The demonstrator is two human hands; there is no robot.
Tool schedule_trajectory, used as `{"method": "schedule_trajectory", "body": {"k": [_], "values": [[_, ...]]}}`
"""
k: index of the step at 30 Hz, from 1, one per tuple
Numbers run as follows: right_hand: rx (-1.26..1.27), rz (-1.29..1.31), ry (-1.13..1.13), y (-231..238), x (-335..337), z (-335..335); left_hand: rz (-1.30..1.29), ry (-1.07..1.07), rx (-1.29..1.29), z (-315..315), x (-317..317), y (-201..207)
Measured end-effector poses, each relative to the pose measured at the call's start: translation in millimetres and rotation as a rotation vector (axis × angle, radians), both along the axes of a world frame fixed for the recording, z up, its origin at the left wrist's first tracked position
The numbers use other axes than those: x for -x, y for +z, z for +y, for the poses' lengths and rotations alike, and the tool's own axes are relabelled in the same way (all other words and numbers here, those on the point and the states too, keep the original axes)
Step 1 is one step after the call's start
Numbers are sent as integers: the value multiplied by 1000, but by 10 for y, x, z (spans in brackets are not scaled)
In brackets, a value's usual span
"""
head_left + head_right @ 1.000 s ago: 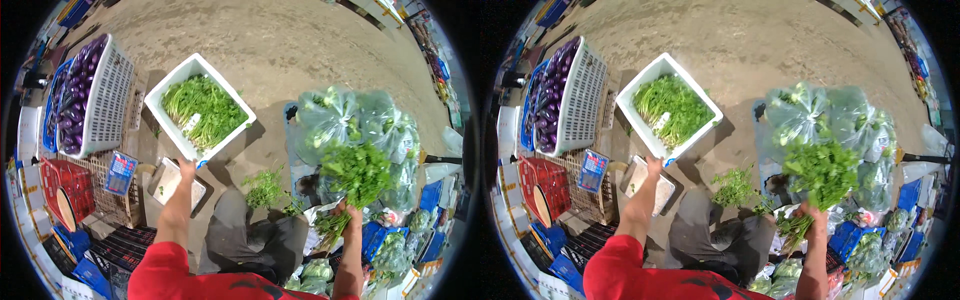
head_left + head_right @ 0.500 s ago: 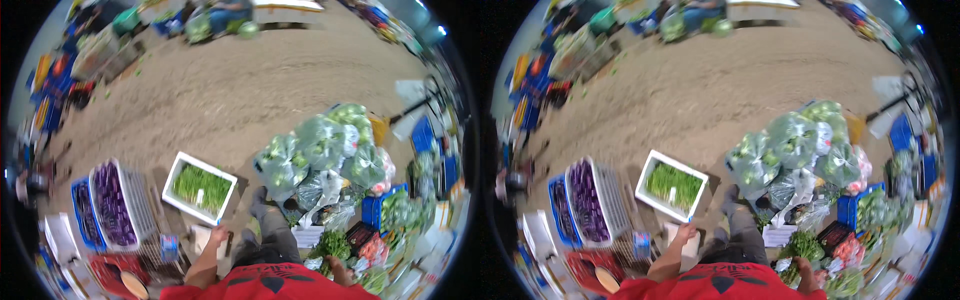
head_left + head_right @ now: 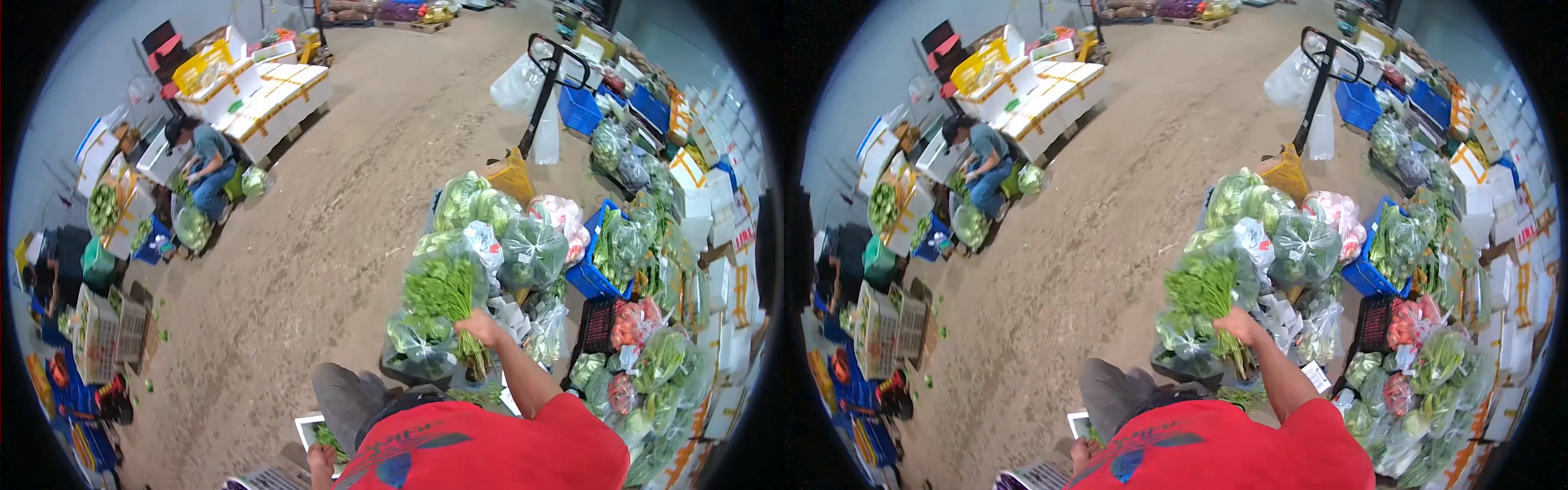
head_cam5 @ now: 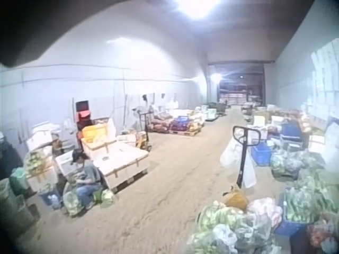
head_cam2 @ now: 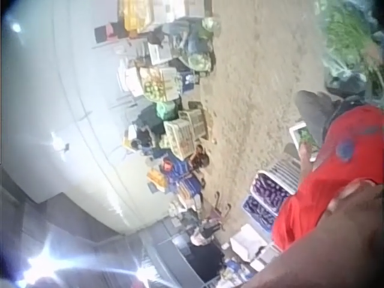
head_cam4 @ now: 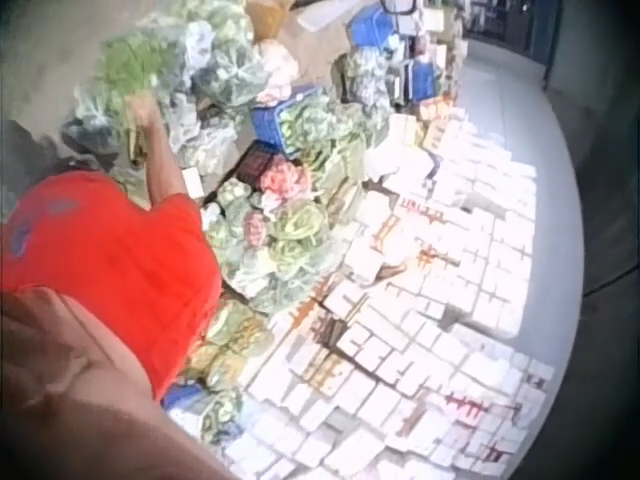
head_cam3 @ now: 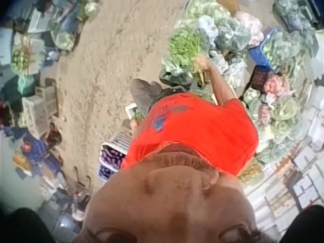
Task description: Trimming and sorting bunches of herbs in a produce warehouse distribution setting.
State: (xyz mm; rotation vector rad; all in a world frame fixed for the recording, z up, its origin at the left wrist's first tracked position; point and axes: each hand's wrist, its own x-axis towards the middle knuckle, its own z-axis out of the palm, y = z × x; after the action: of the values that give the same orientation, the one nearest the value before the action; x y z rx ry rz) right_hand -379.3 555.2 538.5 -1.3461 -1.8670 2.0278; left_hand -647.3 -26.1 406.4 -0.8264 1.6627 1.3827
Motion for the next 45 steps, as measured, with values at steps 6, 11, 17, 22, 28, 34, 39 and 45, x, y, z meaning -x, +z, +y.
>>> {"method": "schedule_trajectory", "body": {"k": [6, 11, 17, 22, 28, 34, 39, 45], "values": [[-221, -5, -193, -221, 860, 381, 9, -215, -69, 688, 1457, -59], [216, -312, -735, -2033, 146, -156, -37, -430, 115, 1386, 3324, 150], [468, -558, -804, -2249, 464, -1061, 252, -257, -14, 2723, 5527, 255], [654, -186, -1076, -1744, 1731, -469, 321, -674, -20, 5065, 6560, 95], [532, -332, -1000, -1974, 2410, 575, 305, -1032, -330, 8400, 5888, 308], [511, -253, -1226, -1891, 2840, 2188, 134, -1444, -160, 9782, 5741, 386], [252, -303, -1093, -1390, 2960, 3896, -123, -1132, 141, 10109, 6723, -225], [418, -141, -1449, -1020, 3087, 5416, -208, -1160, 316, 12168, 7257, -526]]}}
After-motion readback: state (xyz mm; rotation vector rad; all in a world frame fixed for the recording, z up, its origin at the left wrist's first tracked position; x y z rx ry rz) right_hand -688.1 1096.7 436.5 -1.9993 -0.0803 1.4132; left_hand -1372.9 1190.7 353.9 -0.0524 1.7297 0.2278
